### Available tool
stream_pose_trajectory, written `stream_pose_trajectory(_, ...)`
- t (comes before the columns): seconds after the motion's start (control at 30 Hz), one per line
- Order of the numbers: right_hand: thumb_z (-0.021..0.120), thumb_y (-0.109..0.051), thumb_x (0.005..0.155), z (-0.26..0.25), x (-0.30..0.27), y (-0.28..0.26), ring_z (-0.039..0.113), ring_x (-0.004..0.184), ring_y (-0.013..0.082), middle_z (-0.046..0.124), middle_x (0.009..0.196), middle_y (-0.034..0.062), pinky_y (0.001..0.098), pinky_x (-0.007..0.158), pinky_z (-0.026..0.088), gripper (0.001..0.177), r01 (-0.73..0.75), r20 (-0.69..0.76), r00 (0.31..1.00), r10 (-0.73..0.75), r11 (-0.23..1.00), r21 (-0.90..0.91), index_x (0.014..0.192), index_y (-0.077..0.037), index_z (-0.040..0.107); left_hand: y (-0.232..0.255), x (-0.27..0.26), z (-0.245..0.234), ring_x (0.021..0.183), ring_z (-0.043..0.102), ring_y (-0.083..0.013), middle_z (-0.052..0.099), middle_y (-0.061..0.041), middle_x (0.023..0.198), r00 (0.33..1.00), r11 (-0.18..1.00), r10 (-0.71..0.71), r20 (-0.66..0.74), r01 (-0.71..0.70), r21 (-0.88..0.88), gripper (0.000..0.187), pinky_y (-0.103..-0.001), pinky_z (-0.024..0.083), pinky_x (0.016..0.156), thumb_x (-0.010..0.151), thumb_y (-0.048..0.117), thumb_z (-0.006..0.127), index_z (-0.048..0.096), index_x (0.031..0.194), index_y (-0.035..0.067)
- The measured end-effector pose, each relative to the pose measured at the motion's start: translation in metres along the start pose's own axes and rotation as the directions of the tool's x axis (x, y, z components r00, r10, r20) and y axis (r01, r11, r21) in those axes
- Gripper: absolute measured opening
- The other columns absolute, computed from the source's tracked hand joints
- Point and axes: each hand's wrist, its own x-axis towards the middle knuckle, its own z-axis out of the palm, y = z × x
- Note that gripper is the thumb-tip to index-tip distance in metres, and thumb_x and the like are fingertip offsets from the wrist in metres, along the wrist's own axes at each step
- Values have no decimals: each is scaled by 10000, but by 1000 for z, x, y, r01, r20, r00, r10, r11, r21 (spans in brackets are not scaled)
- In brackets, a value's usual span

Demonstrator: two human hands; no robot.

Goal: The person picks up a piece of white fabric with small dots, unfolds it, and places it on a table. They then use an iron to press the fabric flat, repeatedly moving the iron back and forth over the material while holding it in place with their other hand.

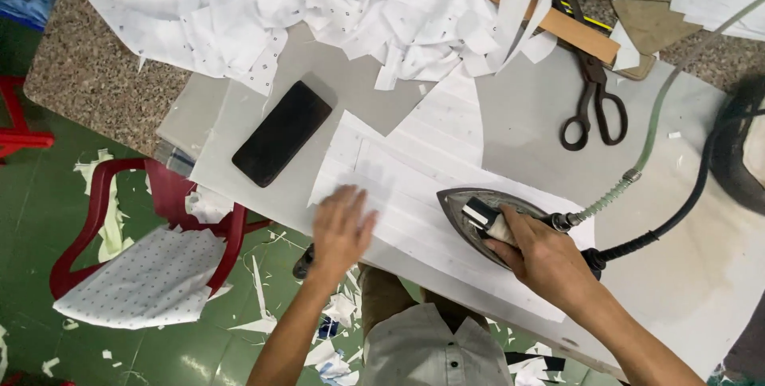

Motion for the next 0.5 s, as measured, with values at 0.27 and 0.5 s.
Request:
stream_pose_trajectory(0.27, 656, -436, 894, 2, 4, 9, 685, 971, 316, 722, 1079, 88, 492, 665, 596, 578, -43, 146, 989, 30, 995, 90, 1323, -65, 543, 22, 22, 10, 1532, 249, -347, 293, -182, 1639, 870, 983, 3, 493, -93, 159, 693, -541, 162, 1248, 1033, 580, 381, 377, 1572, 144)
stream_pose_trajectory(0.5, 626, -432, 918, -6, 13, 1, 719, 831, 296, 721, 952, 47, 479, 595, 580, 512, -67, 238, 970, 46, 994, 81, 1306, -125, 497, 16, 26, 14, 1547, 232, -324, 245, -134, 1668, 863, 986, -60, 502, -26, 163, 717, -534, 144, 1255, 1010, 634, 383, 353, 1589, 212)
